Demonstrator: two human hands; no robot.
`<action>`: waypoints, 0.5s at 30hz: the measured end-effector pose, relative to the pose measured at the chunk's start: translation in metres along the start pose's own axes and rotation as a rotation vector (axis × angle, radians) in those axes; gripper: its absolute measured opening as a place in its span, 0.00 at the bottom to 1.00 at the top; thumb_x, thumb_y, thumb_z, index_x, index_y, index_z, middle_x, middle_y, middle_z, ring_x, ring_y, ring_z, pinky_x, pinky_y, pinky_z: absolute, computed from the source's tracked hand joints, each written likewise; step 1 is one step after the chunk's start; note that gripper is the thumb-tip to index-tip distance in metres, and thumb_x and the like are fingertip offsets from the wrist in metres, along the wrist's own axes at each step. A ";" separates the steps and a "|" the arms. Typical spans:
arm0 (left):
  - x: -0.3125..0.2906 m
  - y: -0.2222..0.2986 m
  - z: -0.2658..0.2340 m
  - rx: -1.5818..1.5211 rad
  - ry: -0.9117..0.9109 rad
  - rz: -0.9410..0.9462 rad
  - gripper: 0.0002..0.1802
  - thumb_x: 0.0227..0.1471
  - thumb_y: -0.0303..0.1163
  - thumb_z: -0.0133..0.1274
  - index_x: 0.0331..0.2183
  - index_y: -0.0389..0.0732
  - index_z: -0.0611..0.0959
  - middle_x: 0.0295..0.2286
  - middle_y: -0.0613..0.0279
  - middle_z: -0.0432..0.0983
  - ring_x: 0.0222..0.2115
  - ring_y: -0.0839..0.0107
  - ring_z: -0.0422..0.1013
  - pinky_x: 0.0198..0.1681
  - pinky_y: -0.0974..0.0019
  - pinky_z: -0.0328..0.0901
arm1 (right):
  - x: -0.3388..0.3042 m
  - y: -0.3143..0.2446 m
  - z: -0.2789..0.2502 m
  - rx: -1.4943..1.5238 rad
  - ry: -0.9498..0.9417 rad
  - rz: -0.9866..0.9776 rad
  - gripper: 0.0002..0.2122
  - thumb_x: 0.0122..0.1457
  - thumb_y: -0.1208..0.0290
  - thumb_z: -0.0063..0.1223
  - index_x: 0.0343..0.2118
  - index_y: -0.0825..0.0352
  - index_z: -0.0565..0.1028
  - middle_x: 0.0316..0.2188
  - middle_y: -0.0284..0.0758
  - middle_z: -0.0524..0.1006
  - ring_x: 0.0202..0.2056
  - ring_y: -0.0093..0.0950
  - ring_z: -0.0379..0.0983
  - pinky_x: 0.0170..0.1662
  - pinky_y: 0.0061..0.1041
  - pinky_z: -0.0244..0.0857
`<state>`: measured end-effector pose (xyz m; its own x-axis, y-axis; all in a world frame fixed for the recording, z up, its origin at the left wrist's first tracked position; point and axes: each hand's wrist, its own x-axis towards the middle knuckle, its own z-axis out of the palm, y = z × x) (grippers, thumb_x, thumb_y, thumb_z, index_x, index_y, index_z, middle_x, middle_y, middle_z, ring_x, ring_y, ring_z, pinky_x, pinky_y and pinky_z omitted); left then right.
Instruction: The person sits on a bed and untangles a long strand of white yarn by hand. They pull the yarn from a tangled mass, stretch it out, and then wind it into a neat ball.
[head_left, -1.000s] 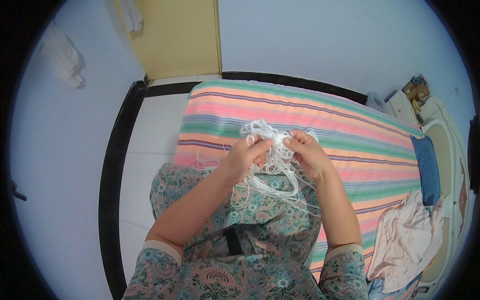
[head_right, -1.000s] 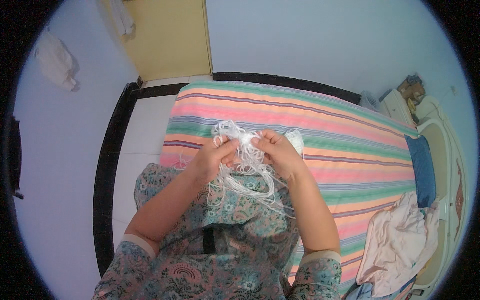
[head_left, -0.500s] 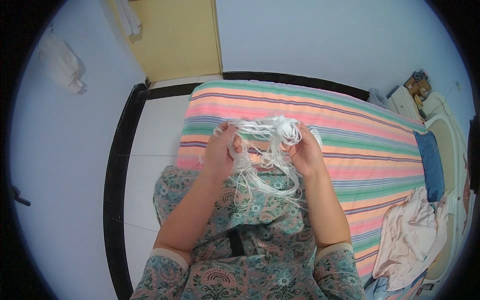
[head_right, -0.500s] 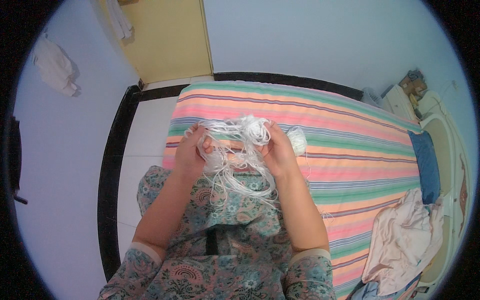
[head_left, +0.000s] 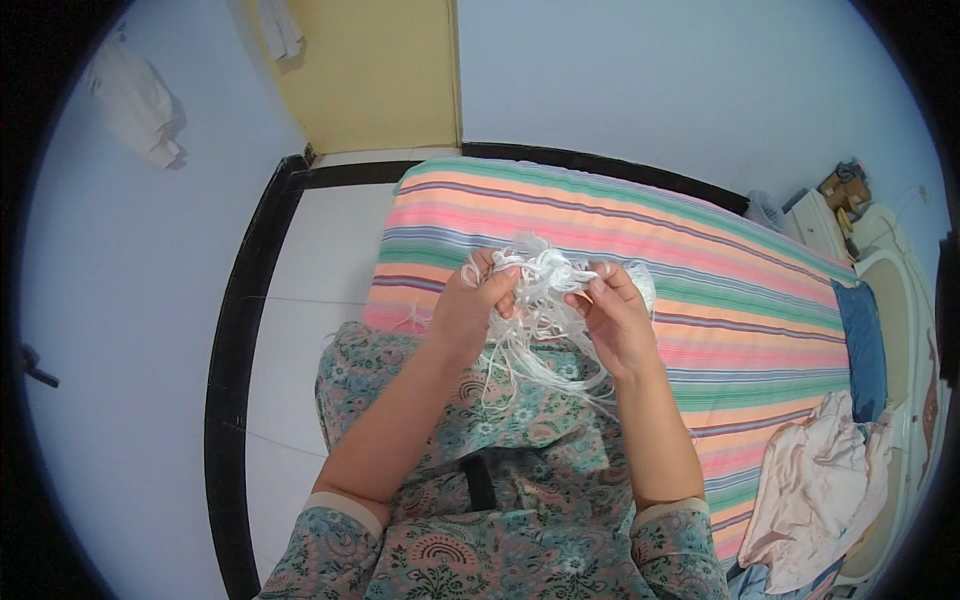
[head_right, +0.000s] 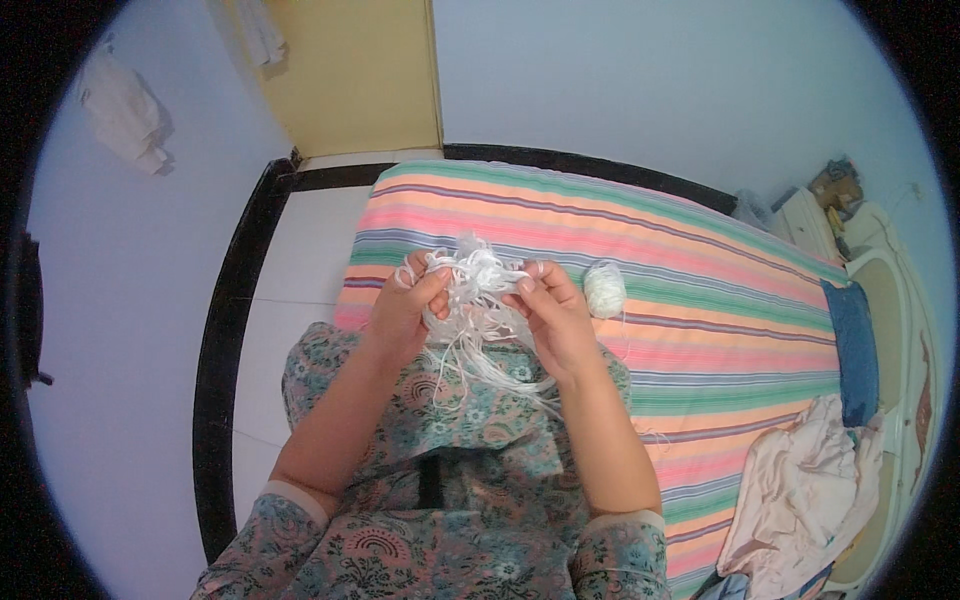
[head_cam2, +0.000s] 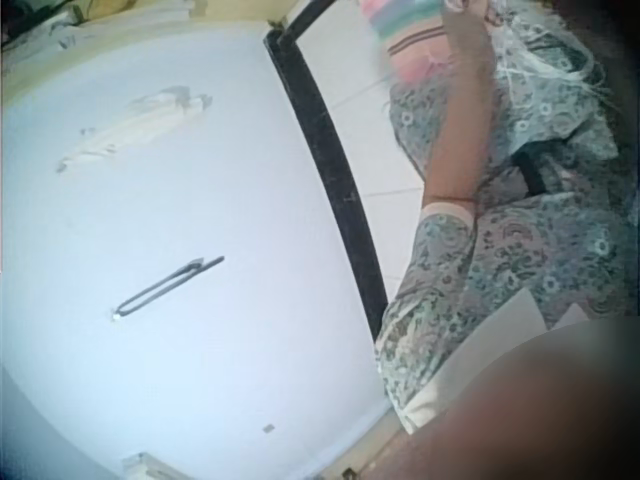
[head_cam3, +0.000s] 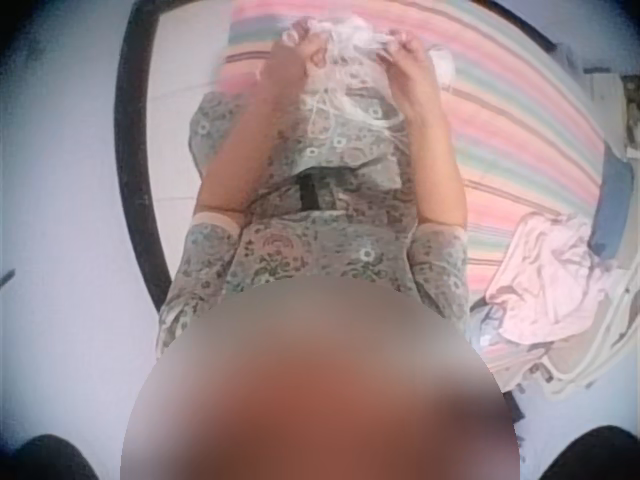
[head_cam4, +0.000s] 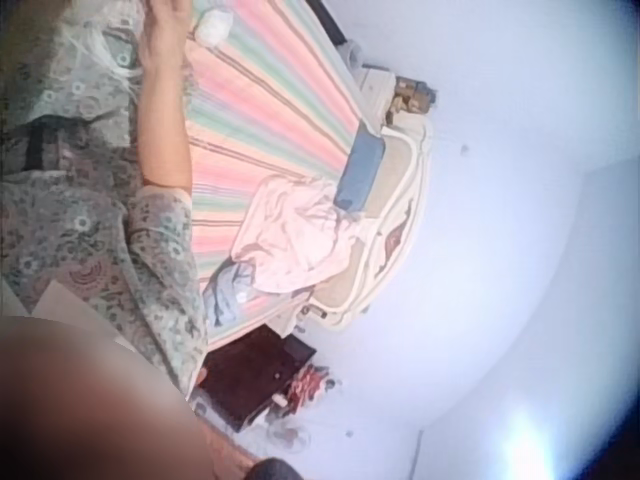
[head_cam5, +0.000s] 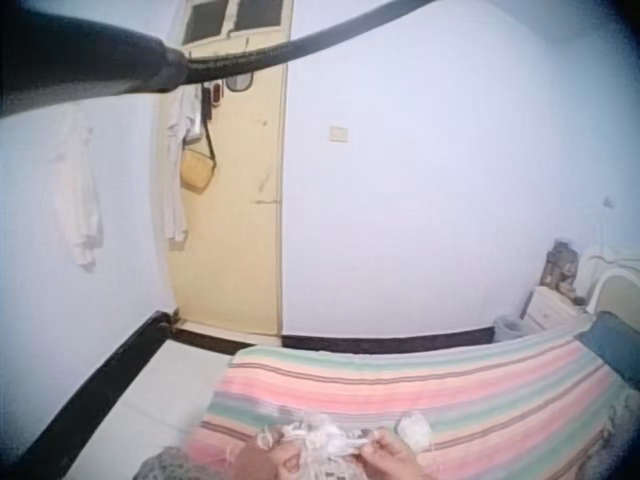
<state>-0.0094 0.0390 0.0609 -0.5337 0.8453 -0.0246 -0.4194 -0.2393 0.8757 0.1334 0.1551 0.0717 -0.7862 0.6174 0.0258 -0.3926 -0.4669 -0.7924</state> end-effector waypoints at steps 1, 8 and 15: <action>-0.004 0.004 0.005 -0.014 0.001 0.005 0.09 0.49 0.34 0.49 0.30 0.39 0.71 0.17 0.69 0.64 0.17 0.82 0.60 0.23 0.78 0.58 | -0.003 0.002 -0.001 -0.077 0.009 0.008 0.05 0.52 0.74 0.52 0.32 0.62 0.70 0.29 0.25 0.71 0.33 0.19 0.68 0.38 0.22 0.63; -0.017 0.010 0.008 0.008 0.063 0.122 0.08 0.51 0.30 0.45 0.34 0.38 0.68 0.20 0.68 0.66 0.17 0.82 0.60 0.22 0.77 0.58 | -0.026 0.000 -0.011 -0.903 0.124 -0.111 0.07 0.51 0.71 0.54 0.32 0.67 0.72 0.25 0.32 0.74 0.25 0.22 0.70 0.29 0.21 0.63; -0.021 0.006 0.004 0.145 0.045 0.126 0.07 0.52 0.28 0.45 0.34 0.40 0.67 0.20 0.68 0.65 0.17 0.82 0.60 0.21 0.76 0.56 | -0.048 -0.047 0.002 -1.700 0.210 -0.286 0.08 0.49 0.69 0.54 0.30 0.66 0.75 0.29 0.37 0.73 0.25 0.27 0.72 0.27 0.25 0.65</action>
<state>0.0021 0.0215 0.0688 -0.6090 0.7900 0.0710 -0.2386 -0.2678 0.9335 0.1887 0.1467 0.1090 -0.6627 0.6844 0.3041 0.5109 0.7101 -0.4846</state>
